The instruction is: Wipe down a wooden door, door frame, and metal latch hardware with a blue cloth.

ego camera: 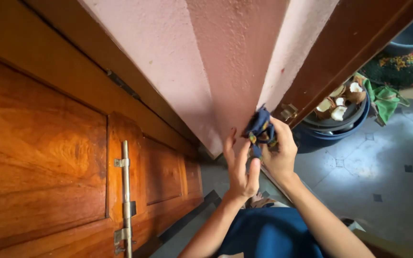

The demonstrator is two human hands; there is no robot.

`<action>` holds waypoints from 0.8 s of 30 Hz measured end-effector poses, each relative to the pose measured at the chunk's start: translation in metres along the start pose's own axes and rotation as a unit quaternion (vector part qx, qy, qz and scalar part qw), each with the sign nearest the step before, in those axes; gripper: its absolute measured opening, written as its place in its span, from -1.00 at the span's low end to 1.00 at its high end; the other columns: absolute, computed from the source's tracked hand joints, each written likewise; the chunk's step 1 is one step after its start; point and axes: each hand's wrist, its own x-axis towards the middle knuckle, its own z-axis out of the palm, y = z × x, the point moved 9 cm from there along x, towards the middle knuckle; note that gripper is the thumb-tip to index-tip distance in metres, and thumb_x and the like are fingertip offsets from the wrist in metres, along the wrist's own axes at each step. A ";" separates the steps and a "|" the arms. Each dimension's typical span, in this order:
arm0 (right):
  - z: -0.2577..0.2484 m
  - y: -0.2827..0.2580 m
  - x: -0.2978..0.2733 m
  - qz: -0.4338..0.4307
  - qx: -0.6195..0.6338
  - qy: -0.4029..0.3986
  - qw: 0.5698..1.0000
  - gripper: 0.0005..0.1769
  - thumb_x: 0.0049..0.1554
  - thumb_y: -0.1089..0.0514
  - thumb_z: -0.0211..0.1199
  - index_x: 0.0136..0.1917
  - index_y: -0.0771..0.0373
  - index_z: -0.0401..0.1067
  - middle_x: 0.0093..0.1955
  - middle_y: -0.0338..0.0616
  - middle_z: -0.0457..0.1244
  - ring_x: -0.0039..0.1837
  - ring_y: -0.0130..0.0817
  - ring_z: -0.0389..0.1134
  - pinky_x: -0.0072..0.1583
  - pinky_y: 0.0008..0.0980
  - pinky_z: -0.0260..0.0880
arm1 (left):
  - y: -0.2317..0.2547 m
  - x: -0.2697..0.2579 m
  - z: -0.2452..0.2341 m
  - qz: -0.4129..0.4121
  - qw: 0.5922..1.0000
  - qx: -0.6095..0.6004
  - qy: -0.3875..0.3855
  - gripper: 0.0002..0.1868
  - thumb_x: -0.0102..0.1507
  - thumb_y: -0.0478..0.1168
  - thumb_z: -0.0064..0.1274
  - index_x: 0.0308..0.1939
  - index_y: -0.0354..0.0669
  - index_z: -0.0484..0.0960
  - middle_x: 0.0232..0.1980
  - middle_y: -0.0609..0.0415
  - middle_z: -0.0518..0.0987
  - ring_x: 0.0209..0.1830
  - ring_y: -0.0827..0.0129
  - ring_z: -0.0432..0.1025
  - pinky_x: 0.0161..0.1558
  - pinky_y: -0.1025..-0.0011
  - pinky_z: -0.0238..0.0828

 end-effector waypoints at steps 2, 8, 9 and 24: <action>-0.004 -0.024 0.008 -0.026 0.007 -0.015 1.000 -0.38 0.02 0.38 0.32 0.37 0.35 0.33 0.35 0.13 0.28 0.36 0.06 0.38 0.36 -0.19 0.40 | 0.009 0.013 0.010 -0.018 0.997 -0.067 -0.022 -0.44 0.36 -0.28 -0.13 0.45 -0.36 0.27 0.56 -0.31 0.11 0.57 -0.07 0.11 0.55 0.07 0.03; 0.003 -0.043 -0.002 -0.095 0.013 -0.126 0.987 -0.22 -0.02 0.33 0.39 0.44 0.40 0.23 0.48 0.25 0.11 0.46 0.15 0.24 0.37 -0.11 0.32 | -0.071 0.031 0.006 -0.134 0.974 -0.148 0.103 -0.51 0.34 -0.47 -0.09 0.39 -0.34 0.40 0.40 -0.23 0.40 0.33 0.07 0.40 0.37 0.25 0.35; 0.002 -0.046 -0.007 -0.097 0.012 -0.145 0.985 -0.24 0.01 0.34 0.38 0.45 0.39 0.23 0.51 0.21 0.12 0.49 0.12 0.23 0.38 -0.11 0.32 | -0.080 0.042 -0.007 -0.124 0.970 -0.141 0.152 -0.53 0.36 -0.50 -0.14 0.37 -0.31 0.47 0.40 -0.21 0.44 0.26 0.10 0.47 0.35 0.28 0.43; 0.053 -0.036 -0.012 0.024 0.094 -0.249 0.964 -0.45 0.16 0.30 0.20 0.42 0.40 0.25 0.46 0.20 0.11 0.38 -0.01 0.26 0.28 -0.21 0.35 | -0.179 0.012 0.013 -0.130 0.984 0.108 0.051 -0.45 0.29 -0.35 0.10 0.39 -0.28 0.43 0.43 -0.49 0.33 0.46 -0.34 0.24 0.44 0.09 0.20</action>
